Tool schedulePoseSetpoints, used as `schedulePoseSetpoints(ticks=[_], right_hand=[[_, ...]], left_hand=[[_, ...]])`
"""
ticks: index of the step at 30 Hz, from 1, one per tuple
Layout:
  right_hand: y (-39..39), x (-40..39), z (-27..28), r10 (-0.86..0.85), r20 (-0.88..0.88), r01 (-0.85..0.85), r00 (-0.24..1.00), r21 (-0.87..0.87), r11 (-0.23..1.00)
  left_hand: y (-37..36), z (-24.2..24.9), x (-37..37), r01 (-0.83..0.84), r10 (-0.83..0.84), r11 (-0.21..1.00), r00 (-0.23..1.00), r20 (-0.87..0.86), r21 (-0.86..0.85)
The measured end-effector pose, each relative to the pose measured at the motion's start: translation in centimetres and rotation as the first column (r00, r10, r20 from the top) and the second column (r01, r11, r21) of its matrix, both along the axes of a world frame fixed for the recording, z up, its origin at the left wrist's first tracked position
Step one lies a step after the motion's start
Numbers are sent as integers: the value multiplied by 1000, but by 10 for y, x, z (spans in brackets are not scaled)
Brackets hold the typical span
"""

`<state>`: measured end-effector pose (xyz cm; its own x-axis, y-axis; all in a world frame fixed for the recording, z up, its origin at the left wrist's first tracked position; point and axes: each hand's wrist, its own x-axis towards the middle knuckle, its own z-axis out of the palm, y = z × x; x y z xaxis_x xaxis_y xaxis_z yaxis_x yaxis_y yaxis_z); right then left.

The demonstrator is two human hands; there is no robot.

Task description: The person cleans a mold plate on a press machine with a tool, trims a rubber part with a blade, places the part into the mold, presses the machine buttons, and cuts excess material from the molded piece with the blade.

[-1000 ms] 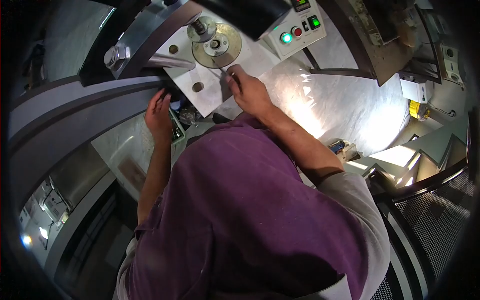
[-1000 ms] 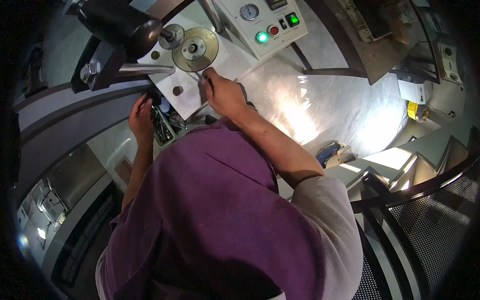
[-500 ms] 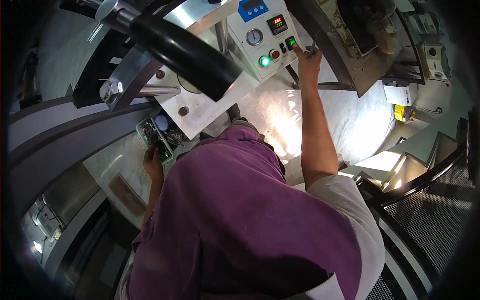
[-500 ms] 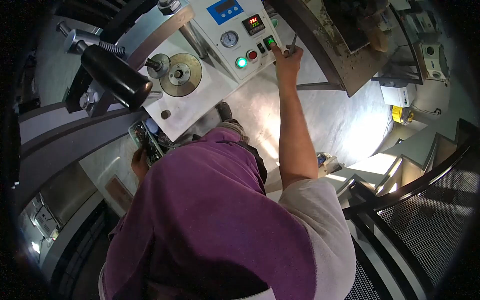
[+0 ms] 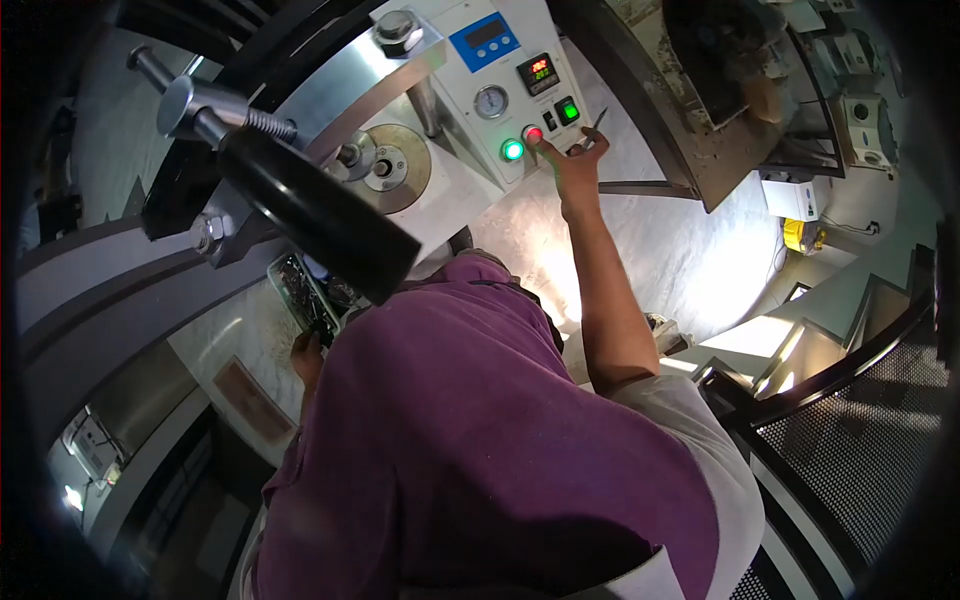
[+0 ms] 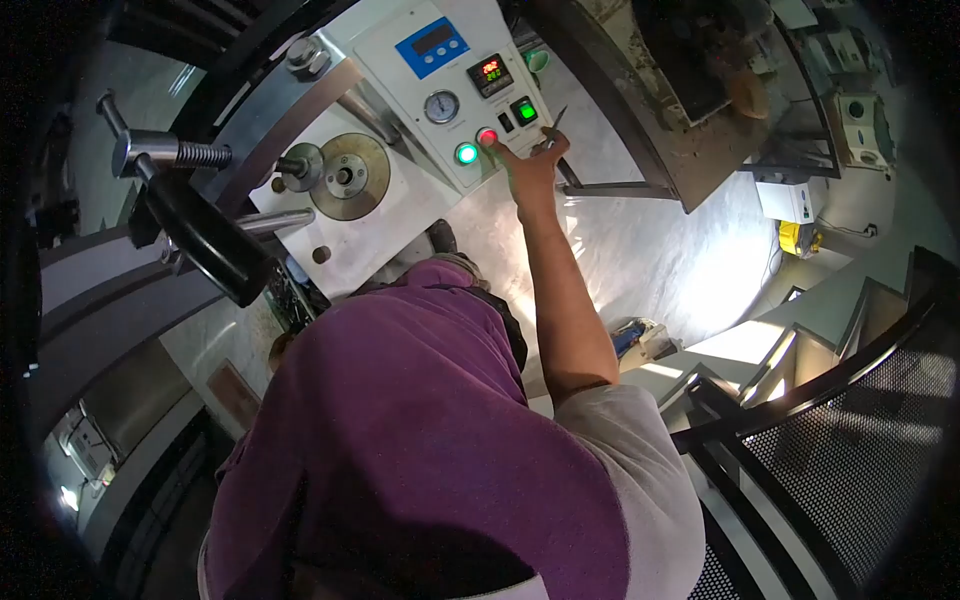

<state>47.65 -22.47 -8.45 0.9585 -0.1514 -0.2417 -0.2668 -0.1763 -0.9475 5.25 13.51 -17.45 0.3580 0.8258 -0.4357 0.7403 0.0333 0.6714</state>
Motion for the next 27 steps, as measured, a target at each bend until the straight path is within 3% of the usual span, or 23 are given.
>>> schedulePoseSetpoints(ticks=[2, 5, 7, 9, 10, 12, 15, 17, 18, 19, 20, 22, 23, 24, 25, 27], right_hand=[[-5, 9, -6, 61, -52, -50, 997, 185, 981], [-12, 16, -9, 101, -26, -98, 995, 90, 991], [-15, 5, 10, 67, 27, -69, 997, 63, 996], [-29, 4, -13, -120, -99, 139, 988, 218, 966], [-34, 3, -18, -124, -86, 140, 989, 221, 965], [-43, 5, -25, -278, -123, 303, 953, 481, 823], [-47, 15, -5, -263, -62, 265, 963, 411, 872], [-51, 22, 15, -201, 52, 166, 978, 387, 907], [-56, 21, 21, -193, 48, 163, 980, 358, 919], [-61, 27, 28, -179, 63, 150, 982, 329, 933], [-67, 32, 31, -189, 84, 153, 978, 320, 935], [-77, 39, 32, -132, 121, 126, 984, 56, 990], [-79, 47, 33, -132, 136, 125, 982, 58, 990], [-79, 58, 34, -108, 49, 108, 993, 12, 994], [-79, 70, 33, -85, -44, 84, 995, -31, 996], [-78, 95, 19, -45, -118, 55, 992, 86, 995]], left_hand=[[-4, -1, 15, 33, -32, 999, 999, -37, 28], [2, -19, 27, -46, 57, 996, 988, 144, -81], [3, -18, 43, 103, -104, 995, 991, 81, 12], [3, -18, 50, 121, -128, 991, 985, 119, 57], [2, -16, 50, 139, -152, 985, 979, 135, 101], [-7, -11, 51, 119, -127, 991, 981, 146, 58], [-8, -34, 27, 117, -120, 992, 991, 65, 48], [-6, -45, 10, 19, -17, 1000, 996, 89, -19], [-3, -41, 7, 86, -90, 996, 991, -99, -36], [-5, -46, 8, 99, -102, 994, 992, -80, -44], [-9, -50, 7, 7, -16, 992, 998, -62, -129], [-20, -55, 3, -72, 63, 972, 997, -46, -222], [-24, -58, 3, -127, 120, 935, 992, -42, -332], [-28, -59, 3, -180, 178, 883, 983, -45, -434], [-34, -67, -3, -180, 183, 885, 983, -36, -429], [-58, -78, -17, 109, -76, 957, 988, 131, -267]])
